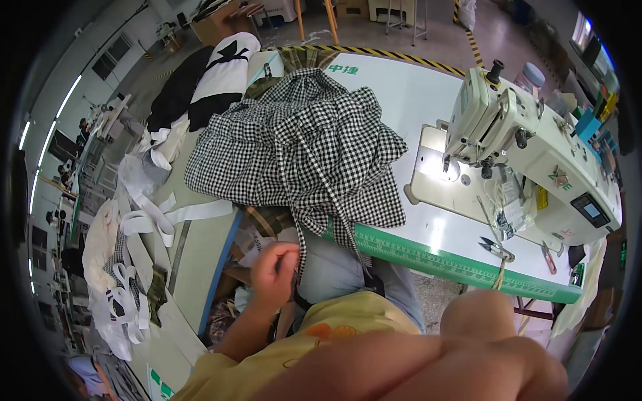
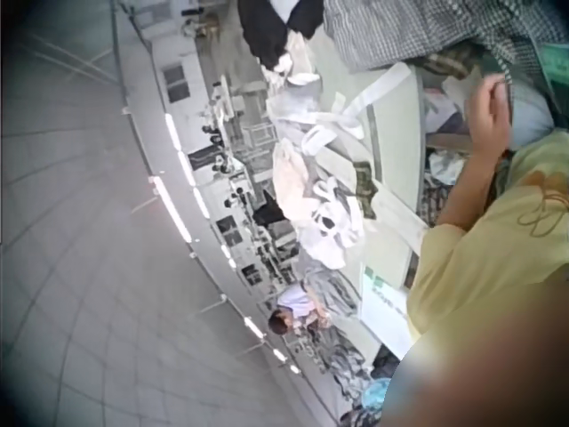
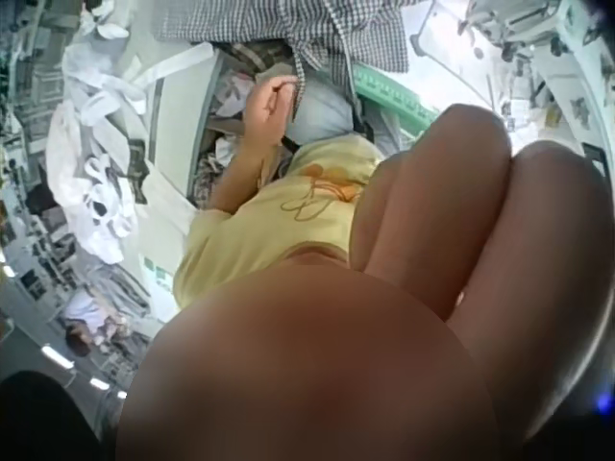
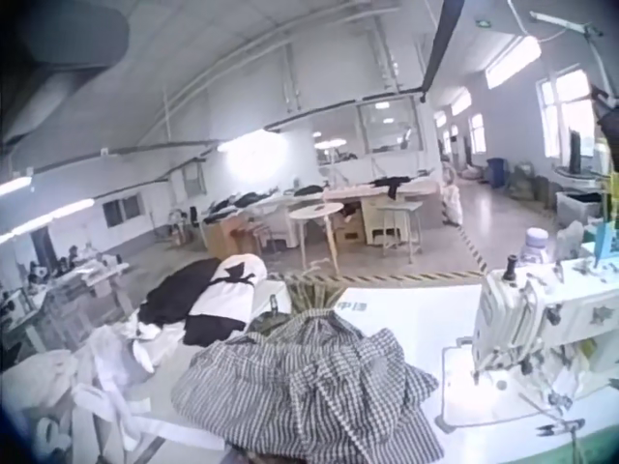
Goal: The person is threading a drawstring through the waistband of checkered pants and inspecting the garment at a factory workbench.
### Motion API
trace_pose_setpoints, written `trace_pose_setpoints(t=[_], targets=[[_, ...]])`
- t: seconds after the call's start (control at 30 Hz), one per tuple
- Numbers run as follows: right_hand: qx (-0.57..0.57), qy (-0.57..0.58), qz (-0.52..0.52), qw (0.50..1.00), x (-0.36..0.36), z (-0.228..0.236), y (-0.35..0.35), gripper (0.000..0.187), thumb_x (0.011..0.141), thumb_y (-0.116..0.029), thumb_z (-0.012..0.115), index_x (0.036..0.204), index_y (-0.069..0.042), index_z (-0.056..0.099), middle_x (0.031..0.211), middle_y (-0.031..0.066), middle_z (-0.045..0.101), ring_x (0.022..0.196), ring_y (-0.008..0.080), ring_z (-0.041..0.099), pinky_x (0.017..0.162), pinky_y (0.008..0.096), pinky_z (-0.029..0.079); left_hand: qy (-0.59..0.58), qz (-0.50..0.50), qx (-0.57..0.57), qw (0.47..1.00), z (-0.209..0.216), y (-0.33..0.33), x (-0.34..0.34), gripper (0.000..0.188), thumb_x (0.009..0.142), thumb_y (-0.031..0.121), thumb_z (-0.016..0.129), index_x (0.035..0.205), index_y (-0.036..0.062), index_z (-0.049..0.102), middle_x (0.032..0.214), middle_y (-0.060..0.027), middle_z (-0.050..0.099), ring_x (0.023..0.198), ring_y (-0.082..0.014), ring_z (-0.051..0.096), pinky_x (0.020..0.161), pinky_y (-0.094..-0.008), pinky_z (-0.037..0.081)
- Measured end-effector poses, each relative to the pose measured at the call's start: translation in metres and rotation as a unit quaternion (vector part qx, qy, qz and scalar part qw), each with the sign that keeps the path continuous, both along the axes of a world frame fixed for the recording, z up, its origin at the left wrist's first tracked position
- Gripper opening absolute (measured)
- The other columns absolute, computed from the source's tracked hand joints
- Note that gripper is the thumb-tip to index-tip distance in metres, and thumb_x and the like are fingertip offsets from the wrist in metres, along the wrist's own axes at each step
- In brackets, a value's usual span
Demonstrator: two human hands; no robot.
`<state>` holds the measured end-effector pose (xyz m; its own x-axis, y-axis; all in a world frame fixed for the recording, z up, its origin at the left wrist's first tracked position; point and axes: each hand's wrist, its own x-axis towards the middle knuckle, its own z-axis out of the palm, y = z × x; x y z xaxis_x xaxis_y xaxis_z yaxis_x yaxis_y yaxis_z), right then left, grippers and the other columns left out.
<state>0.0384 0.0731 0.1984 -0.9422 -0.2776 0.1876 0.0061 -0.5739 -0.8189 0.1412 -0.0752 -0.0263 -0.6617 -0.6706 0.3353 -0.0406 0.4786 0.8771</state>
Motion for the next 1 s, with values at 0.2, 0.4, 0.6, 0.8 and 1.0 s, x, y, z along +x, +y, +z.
trace_pose_setpoints(t=[0.2,0.4,0.6,0.8,1.0], targets=[[-0.008,0.087,0.043,0.995,-0.016,-0.072,0.121,0.024,0.069,-0.005,0.063,0.070,-0.007,0.039,0.066,0.0076,0.044,0.049,0.0167,0.041,0.044,0.0279,0.035,0.089,0.052,-0.199,0.975,0.071,-0.066,-0.023,0.009,0.083,0.001,0.055,0.091,-0.0014,0.060,0.085,-0.0090,0.061,0.072,-0.0162,0.057,0.063,-0.0260,0.044],[0.000,0.183,0.126,0.975,-0.034,-0.100,0.141,0.021,0.069,-0.001,0.063,0.081,-0.004,0.046,0.075,0.0097,0.049,0.053,0.0169,0.044,0.048,0.0283,0.038,0.008,0.021,-0.354,0.935,0.118,-0.137,-0.053,0.019,0.081,0.006,0.056,0.100,0.0047,0.060,0.103,-0.0087,0.061,0.097,-0.0275,0.056,0.086,-0.0352,0.042],[0.000,0.266,0.178,0.947,-0.044,-0.068,0.040,0.025,0.069,0.004,0.064,0.092,0.000,0.053,0.083,0.0119,0.054,0.057,0.0172,0.047,0.052,0.0286,0.042,-0.156,-0.110,-0.441,0.877,0.102,-0.174,-0.089,0.027,0.073,0.019,0.067,0.098,0.0087,0.061,0.124,-0.0071,0.051,0.126,-0.0264,0.036,0.106,-0.0424,0.026],[0.382,0.354,0.192,0.832,-0.061,-0.106,-0.085,0.042,0.074,-0.028,0.073,0.102,-0.002,0.056,0.090,0.0097,0.062,0.058,0.0181,0.054,0.054,0.0311,0.044,-0.153,-0.186,-0.428,0.871,0.138,-0.140,-0.064,0.021,0.075,0.020,0.065,0.087,0.0039,0.061,0.082,-0.0104,0.062,0.088,-0.0299,0.058,0.096,-0.0411,0.038],[0.347,0.312,0.243,0.850,-0.063,-0.135,-0.113,0.015,0.085,-0.017,0.060,0.089,-0.002,0.062,0.065,0.0092,0.060,0.057,0.0210,0.058,0.054,0.0315,0.045,-0.197,-0.192,-0.425,0.862,0.167,-0.119,-0.048,0.023,0.071,0.027,0.070,0.077,0.0058,0.061,0.068,-0.0073,0.059,0.063,-0.0269,0.058,0.056,-0.0347,0.044]])
